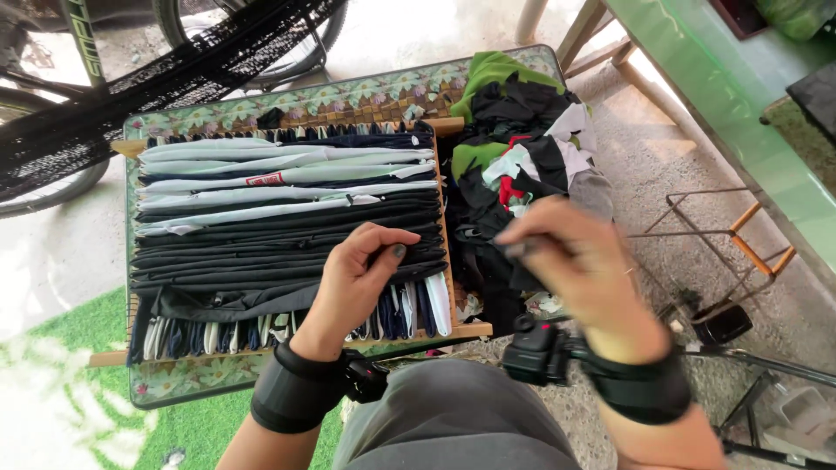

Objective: Constructing a rug by weaving or tying fabric strips onto a frame.

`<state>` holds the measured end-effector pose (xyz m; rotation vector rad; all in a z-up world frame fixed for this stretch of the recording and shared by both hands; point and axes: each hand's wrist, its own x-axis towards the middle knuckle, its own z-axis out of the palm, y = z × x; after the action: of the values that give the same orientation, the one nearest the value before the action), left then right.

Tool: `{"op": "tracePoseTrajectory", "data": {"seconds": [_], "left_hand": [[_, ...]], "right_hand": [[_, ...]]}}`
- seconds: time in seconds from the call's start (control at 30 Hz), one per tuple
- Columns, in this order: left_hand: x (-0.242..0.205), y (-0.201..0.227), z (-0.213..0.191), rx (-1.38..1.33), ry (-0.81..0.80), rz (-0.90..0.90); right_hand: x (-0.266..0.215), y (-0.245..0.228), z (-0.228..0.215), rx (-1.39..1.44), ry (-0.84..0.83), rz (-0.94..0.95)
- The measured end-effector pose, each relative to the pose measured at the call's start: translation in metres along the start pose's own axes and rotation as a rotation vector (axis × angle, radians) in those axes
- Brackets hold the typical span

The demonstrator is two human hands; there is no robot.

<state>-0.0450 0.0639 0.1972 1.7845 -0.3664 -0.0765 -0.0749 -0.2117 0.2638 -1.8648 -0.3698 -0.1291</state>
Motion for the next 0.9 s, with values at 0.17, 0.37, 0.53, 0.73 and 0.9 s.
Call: {"op": "tracePoseTrajectory", "data": {"seconds": [0.17, 0.37, 0.53, 0.73, 0.9], "left_hand": [[-0.003, -0.022, 0.003, -0.408, -0.083, -0.148], [0.0, -0.035, 0.008, -0.603, -0.154, -0.124], [0.007, -0.02, 0.0, -0.653, -0.163, -0.185], [0.007, -0.046, 0.001, -0.657, -0.256, -0.27], [0.008, -0.059, 0.003, -0.666, -0.258, -0.216]], "right_hand": [[0.005, 0.088, 0.079, 0.142, -0.087, 0.051], [0.006, 0.111, 0.102, 0.587, -0.108, 0.166], [0.009, 0.087, 0.11, 0.61, -0.055, 0.119], [0.005, 0.102, 0.115, 0.539, 0.005, 0.156], [-0.006, 0.11, 0.106, 0.514, -0.075, 0.215]]}}
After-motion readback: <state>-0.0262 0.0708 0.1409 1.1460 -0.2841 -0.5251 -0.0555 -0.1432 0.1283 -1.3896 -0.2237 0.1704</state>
